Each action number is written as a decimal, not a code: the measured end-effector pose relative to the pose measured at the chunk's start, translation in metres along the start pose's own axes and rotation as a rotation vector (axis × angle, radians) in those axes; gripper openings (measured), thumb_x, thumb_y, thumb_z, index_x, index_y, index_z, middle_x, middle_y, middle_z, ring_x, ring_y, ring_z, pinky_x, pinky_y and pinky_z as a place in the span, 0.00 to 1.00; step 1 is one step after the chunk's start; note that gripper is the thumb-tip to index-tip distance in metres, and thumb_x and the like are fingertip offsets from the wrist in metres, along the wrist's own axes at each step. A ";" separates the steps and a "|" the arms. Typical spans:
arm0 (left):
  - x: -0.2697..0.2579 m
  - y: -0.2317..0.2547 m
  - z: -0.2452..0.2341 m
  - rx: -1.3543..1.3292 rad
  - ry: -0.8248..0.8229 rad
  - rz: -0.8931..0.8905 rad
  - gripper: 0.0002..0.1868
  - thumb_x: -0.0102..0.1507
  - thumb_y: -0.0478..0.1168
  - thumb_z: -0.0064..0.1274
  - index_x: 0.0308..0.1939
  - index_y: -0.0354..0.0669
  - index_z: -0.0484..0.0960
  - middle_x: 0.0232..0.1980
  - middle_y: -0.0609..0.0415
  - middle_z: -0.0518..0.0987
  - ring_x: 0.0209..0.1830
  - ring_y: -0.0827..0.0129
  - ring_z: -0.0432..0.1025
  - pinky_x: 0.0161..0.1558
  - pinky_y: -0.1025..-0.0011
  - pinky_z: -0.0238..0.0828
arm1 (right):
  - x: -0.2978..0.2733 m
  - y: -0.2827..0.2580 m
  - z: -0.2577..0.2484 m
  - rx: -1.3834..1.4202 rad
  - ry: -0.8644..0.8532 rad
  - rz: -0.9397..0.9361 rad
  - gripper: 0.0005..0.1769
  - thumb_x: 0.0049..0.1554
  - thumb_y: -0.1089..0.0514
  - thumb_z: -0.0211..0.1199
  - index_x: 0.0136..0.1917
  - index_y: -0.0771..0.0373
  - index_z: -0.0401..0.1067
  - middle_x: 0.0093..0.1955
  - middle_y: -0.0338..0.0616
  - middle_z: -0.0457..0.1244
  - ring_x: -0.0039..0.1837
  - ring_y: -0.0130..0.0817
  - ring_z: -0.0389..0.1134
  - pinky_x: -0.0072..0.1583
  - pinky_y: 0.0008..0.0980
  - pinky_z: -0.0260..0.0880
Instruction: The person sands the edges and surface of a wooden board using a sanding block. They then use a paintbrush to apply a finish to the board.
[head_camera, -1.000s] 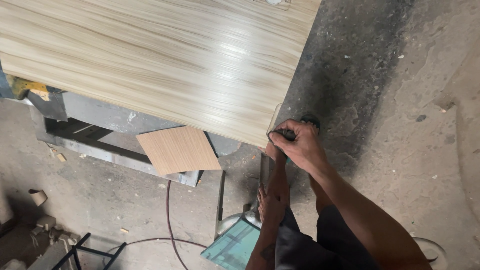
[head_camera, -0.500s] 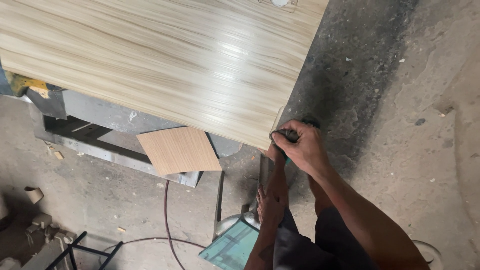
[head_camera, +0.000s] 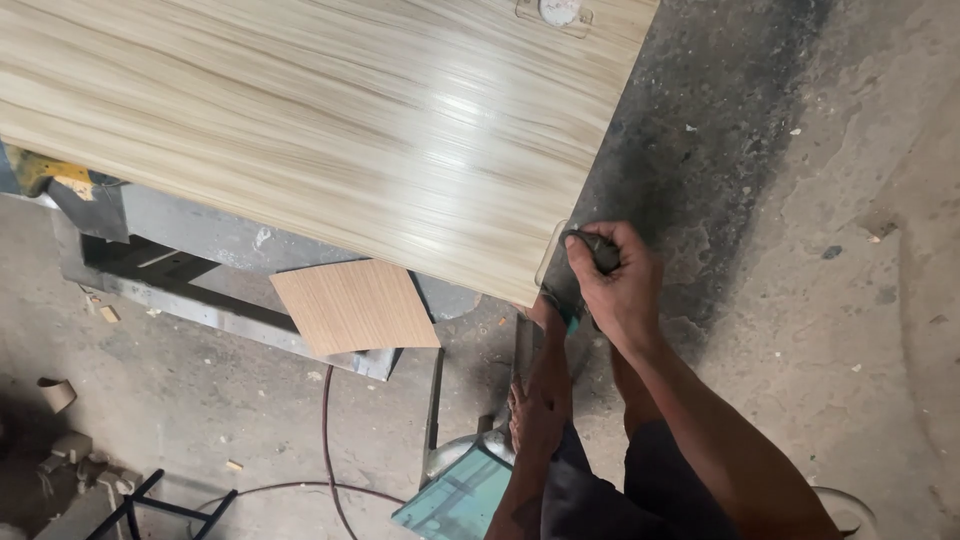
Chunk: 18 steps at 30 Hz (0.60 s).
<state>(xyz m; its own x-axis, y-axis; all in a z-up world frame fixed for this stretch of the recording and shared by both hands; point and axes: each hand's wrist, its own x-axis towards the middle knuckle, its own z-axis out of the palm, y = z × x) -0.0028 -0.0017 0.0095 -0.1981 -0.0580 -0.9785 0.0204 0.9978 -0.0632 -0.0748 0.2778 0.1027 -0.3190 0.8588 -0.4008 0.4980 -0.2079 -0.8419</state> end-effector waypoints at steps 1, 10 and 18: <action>-0.003 0.000 -0.001 -0.001 -0.001 0.001 0.39 0.65 0.50 0.42 0.78 0.44 0.52 0.85 0.51 0.35 0.84 0.50 0.35 0.73 0.47 0.53 | 0.000 -0.004 -0.001 -0.001 0.001 -0.001 0.13 0.60 0.55 0.72 0.51 0.66 0.78 0.29 0.55 0.64 0.31 0.39 0.68 0.30 0.33 0.64; -0.010 0.003 -0.002 -0.042 0.074 0.084 0.35 0.62 0.49 0.43 0.71 0.37 0.64 0.84 0.50 0.43 0.82 0.46 0.42 0.66 0.41 0.62 | 0.005 -0.009 0.008 0.003 0.025 -0.078 0.07 0.61 0.58 0.68 0.47 0.63 0.74 0.33 0.35 0.65 0.36 0.21 0.65 0.37 0.23 0.69; -0.014 0.005 -0.006 -0.035 0.059 0.060 0.36 0.63 0.48 0.45 0.74 0.40 0.60 0.84 0.51 0.42 0.83 0.48 0.39 0.69 0.40 0.58 | -0.004 -0.013 -0.013 -0.074 -0.149 0.147 0.10 0.60 0.51 0.68 0.45 0.59 0.73 0.31 0.33 0.61 0.32 0.23 0.61 0.32 0.25 0.63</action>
<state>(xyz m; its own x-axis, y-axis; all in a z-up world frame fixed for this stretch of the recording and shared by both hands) -0.0061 0.0046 0.0243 -0.2545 0.0034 -0.9671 -0.0001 1.0000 0.0035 -0.0699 0.2835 0.1197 -0.3513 0.7422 -0.5708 0.6042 -0.2860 -0.7437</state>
